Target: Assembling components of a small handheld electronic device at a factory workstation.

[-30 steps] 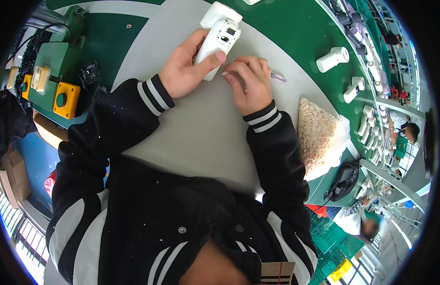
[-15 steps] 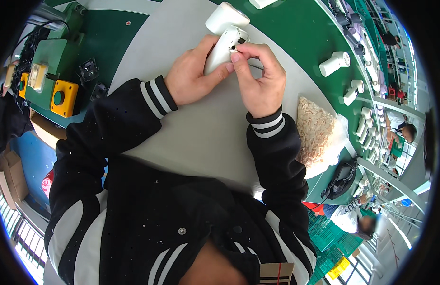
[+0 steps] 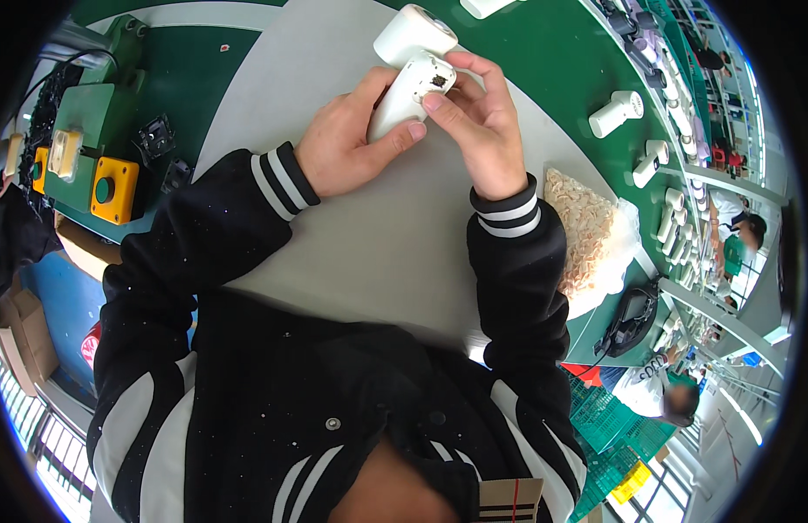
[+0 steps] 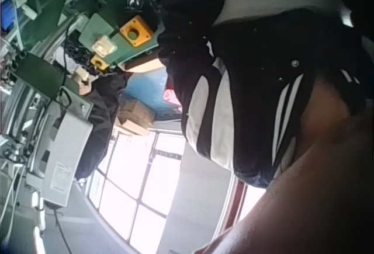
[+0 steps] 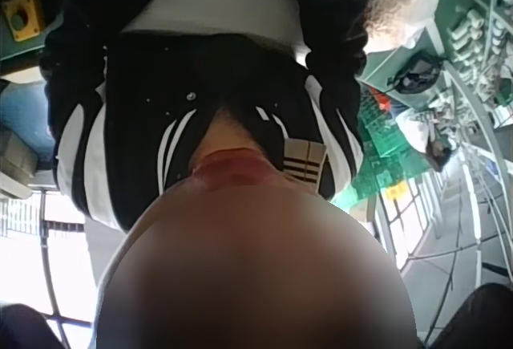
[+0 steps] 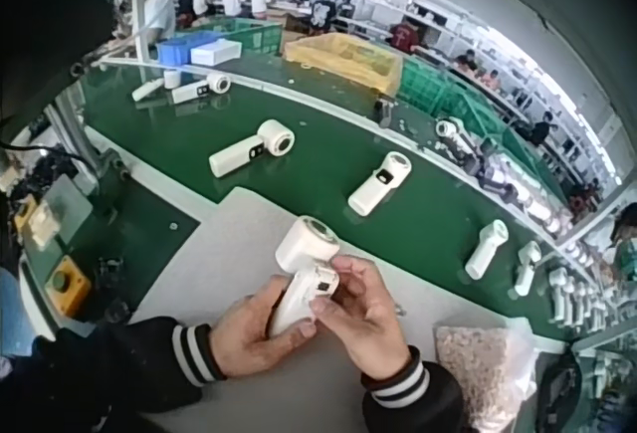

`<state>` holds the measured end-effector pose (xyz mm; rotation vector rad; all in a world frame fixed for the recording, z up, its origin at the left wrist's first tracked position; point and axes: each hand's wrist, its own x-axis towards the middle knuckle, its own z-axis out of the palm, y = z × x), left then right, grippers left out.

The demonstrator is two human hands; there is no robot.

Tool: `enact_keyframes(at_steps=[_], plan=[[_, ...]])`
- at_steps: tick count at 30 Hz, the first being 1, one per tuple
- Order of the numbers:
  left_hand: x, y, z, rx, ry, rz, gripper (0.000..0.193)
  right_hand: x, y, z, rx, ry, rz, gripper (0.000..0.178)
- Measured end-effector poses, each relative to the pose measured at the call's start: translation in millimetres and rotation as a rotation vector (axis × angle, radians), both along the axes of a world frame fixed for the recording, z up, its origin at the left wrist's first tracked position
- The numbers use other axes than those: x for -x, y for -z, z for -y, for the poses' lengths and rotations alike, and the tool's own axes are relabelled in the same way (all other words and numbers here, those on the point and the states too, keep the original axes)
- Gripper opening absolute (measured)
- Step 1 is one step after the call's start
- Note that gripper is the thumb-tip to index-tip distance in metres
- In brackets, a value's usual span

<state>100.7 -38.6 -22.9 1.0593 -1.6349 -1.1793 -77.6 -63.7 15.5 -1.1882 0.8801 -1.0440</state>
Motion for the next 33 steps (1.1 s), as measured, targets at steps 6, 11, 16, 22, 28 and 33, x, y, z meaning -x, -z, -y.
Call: enact_keyframes(at_steps=[6, 11, 16, 22, 28, 33], plan=[[3, 2, 0, 0.059, 0.036, -0.003, 0.041, -3, 0, -8, 0.155, 0.037, -0.107, 0.042], [5, 3, 3, 0.094, 0.022, -0.050, 0.040, -4, 7, -7, 0.159, 0.056, -0.093, 0.041], [3, 3, 2, 0.046, 0.042, -0.007, 0.040, -4, 5, -11, 0.192, 0.080, -0.169, 0.042], [3, 5, 2, 0.021, 0.035, 0.051, 0.039, -3, 9, -10, 0.155, 0.081, -0.219, 0.042], [3, 1, 2, 0.049, 0.032, 0.038, 0.039, -3, 8, -12, 0.146, 0.072, -0.202, 0.042], [2, 1, 3, 0.052, 0.049, -0.029, 0.039, -3, 5, -14, 0.178, 0.066, -0.205, 0.044]])
